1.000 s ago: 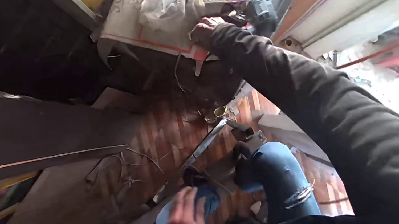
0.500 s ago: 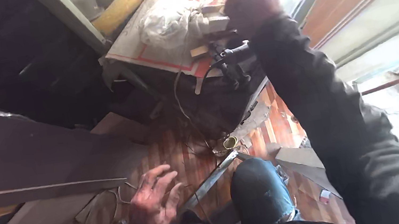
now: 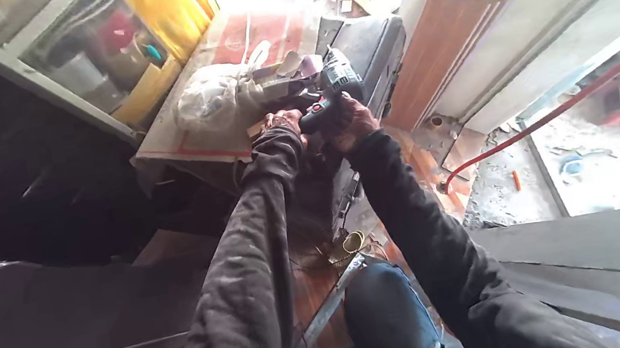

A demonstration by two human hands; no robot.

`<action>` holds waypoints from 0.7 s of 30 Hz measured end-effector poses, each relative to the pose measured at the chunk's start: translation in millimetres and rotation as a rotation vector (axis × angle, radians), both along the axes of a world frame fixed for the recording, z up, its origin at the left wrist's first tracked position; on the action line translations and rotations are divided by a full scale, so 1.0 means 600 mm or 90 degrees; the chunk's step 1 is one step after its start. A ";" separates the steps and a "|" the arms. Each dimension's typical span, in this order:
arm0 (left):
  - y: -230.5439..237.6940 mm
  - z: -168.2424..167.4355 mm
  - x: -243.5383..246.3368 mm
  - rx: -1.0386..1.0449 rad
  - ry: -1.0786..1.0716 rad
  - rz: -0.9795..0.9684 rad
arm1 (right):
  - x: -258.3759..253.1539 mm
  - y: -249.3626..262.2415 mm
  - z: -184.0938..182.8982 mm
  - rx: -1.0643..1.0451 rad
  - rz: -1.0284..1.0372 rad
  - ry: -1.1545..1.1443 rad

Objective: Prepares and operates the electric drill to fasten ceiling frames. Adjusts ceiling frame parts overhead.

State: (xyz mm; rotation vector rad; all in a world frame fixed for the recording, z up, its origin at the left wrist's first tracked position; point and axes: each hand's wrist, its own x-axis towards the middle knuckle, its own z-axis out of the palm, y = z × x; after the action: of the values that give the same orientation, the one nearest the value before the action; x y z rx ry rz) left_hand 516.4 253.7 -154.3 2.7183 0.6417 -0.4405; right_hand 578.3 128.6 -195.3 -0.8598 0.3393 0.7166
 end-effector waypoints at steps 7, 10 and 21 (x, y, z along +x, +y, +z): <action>-0.019 0.056 0.026 0.084 0.000 -0.114 | 0.052 0.056 -0.021 0.002 0.009 -0.059; -0.049 0.073 0.021 0.075 -0.050 -0.117 | 0.048 0.032 -0.003 0.020 -0.027 -0.109; -0.165 0.031 -0.276 -0.581 -0.719 0.119 | -0.179 -0.210 0.004 0.112 0.051 -0.526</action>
State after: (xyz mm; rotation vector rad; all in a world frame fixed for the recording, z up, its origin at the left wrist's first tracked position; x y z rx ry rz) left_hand 351.1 154.9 -135.5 1.5984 0.2352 0.6734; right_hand 471.2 2.3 -193.1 -0.9293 -0.4908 0.4050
